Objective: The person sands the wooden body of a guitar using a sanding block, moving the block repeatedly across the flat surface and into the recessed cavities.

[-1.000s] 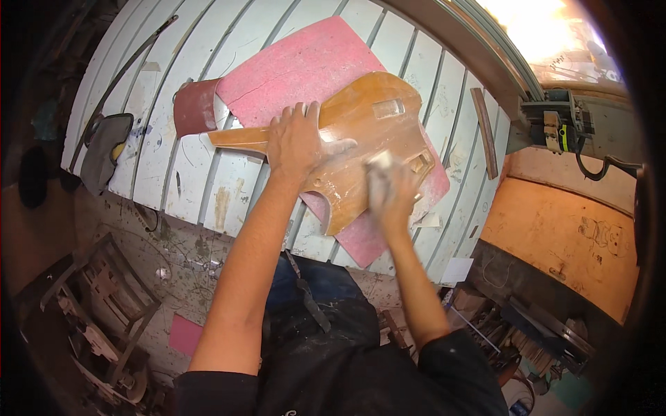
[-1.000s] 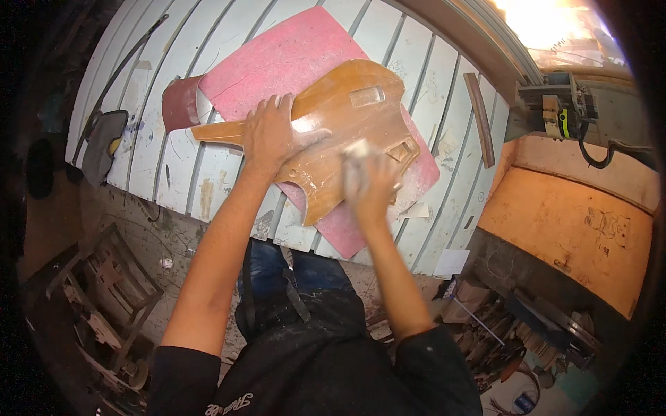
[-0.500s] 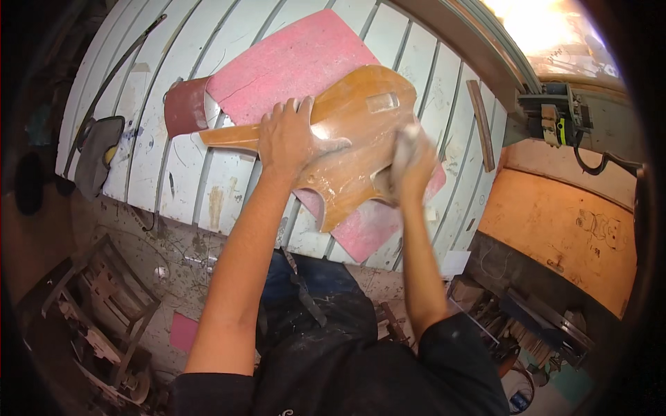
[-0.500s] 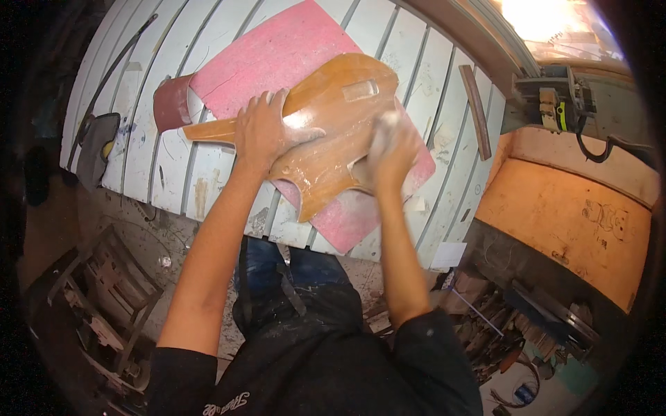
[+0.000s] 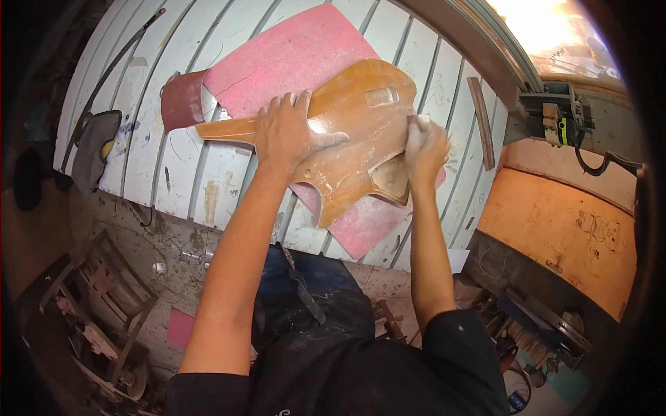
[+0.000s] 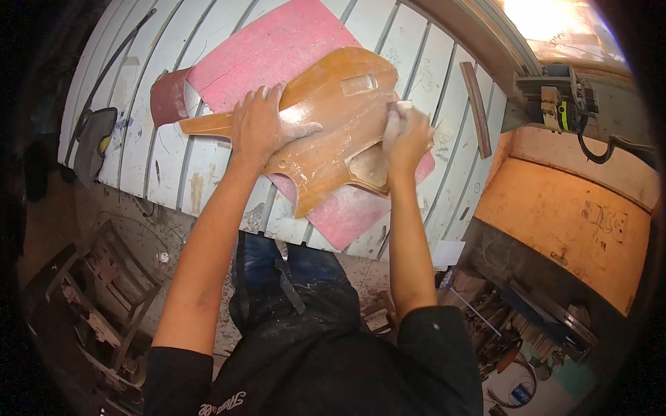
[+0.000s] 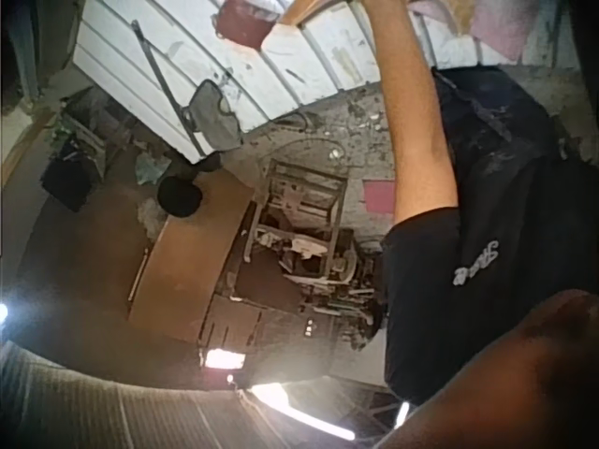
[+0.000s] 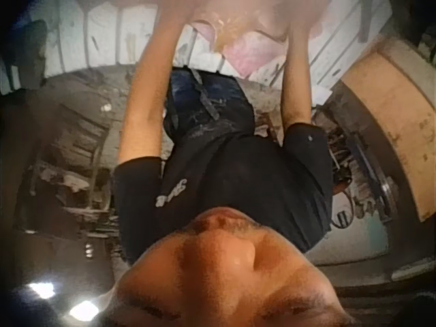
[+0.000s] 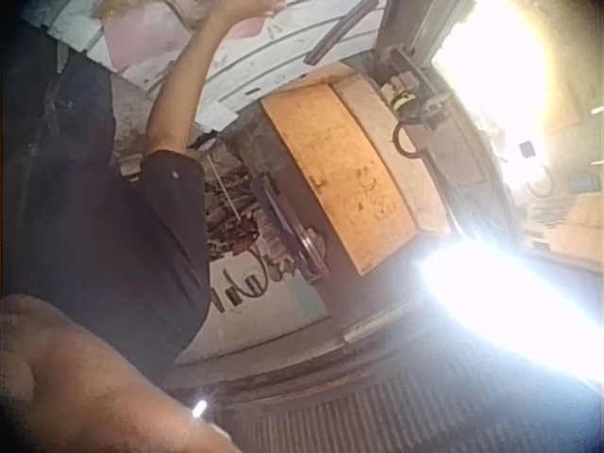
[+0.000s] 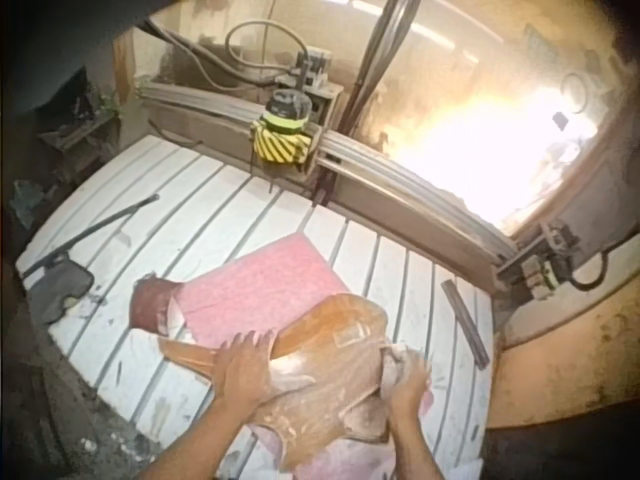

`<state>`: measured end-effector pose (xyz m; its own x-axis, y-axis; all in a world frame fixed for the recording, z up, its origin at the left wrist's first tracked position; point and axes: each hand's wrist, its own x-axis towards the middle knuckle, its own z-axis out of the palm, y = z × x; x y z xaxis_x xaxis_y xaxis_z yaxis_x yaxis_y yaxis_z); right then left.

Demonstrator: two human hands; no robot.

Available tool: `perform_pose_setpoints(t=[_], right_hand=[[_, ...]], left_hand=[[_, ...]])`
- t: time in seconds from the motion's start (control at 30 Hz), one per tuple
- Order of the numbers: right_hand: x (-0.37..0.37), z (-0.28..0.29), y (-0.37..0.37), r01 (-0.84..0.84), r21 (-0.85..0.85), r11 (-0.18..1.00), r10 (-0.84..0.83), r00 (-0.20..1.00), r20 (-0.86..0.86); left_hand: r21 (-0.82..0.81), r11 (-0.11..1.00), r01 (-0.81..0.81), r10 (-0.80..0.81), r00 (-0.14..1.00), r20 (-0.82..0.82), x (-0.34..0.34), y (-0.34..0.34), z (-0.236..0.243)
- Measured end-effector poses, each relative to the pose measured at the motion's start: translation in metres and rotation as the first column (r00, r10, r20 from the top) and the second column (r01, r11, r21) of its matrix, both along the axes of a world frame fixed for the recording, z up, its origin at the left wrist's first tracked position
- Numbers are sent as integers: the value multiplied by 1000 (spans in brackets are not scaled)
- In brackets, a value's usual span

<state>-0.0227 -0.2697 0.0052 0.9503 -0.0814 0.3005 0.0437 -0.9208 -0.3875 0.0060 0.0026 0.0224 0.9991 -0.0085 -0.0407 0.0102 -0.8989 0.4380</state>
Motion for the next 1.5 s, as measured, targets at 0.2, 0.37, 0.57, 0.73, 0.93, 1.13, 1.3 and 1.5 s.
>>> perform_pose_setpoints(t=[0.2, 0.37, 0.57, 0.73, 0.93, 1.13, 1.3, 1.5], right_hand=[[-49, -12, 30, -146, -58, 988, 149, 986, 68], [-11, -16, 0, 127, -99, 987, -124, 991, 40], [13, 20, 2, 10, 86, 996, -5, 998, -55], [-51, -2, 44, 14, -58, 998, -9, 996, 87], [23, 2, -4, 105, 14, 994, -104, 994, -45], [0, 5, 10, -109, -53, 993, 106, 993, -46], [17, -2, 16, 27, -28, 999, -27, 1000, -2], [52, 10, 10, 68, -35, 997, -72, 989, -127]], left_hand=[[-9, 1000, 5, -5, 1000, -1, -2, 3, -8], [-5, 1000, -10, 10, 1000, 28, 1, -3, -2], [-5, 1000, 1, -1, 999, -48, 1, -1, 5], [11, 1000, -23, 23, 1000, 2, 5, 1, -2], [-15, 1000, 6, -5, 999, 33, 1, -4, -1], [-1, 1000, -3, 3, 1000, -24, 1, 0, 2], [1, 1000, -4, 4, 997, -75, 6, 1, 6], [-2, 1000, -11, 11, 996, -87, 3, -3, 4]])
